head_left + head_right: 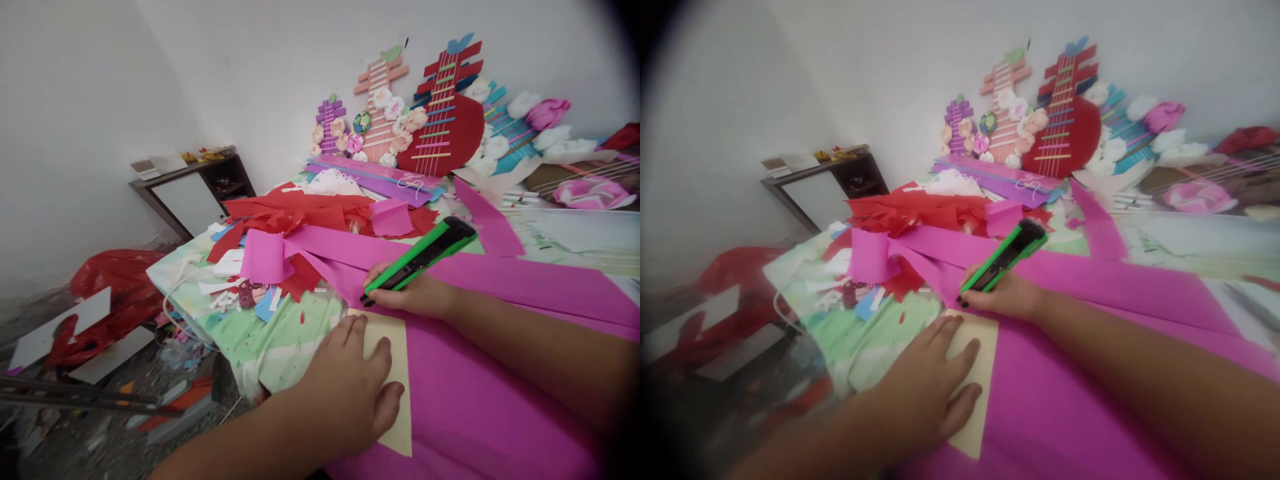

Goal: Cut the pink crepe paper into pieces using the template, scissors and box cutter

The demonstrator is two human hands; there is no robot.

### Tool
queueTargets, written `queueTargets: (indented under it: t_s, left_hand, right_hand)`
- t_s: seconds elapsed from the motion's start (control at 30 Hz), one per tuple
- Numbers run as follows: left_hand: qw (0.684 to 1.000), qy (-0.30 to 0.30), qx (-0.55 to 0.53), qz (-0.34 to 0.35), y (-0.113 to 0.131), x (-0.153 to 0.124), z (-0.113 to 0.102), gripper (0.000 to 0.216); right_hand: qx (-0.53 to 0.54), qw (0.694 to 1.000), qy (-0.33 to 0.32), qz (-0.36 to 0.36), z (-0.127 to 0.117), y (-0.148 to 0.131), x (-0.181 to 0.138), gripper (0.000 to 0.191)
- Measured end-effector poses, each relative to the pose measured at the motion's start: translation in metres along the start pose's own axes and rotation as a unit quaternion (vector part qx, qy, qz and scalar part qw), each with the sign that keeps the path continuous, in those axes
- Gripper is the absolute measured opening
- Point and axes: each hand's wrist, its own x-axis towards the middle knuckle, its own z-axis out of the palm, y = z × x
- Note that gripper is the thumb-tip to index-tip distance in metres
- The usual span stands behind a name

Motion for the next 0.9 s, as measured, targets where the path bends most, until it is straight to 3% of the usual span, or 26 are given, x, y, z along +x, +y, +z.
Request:
queueTargets:
  t_s: [0.47, 0.7, 0.9]
  left_hand:
    - [1.0, -0.001, -0.02, -0.01, 0.0004, 0.0, 0.002, 0.047]
    - [1.0, -0.007, -0.003, 0.004, 0.0015, 0.0003, -0.0014, 0.047]
    - [1.0, 0.002, -0.019, -0.004, 0.0, 0.0001, 0.0012, 0.047]
  right_hand:
    - [-0.056, 0.997, -0.059, 0.004, 0.0028, -0.0034, 0.0005, 0.007]
    - [-0.06, 0.998, -0.016, 0.013, 0.0017, -0.0074, -0.004, 0.005]
    - [-0.055, 0.998, -0.025, 0.009, -0.0002, -0.0051, -0.0045, 0.006]
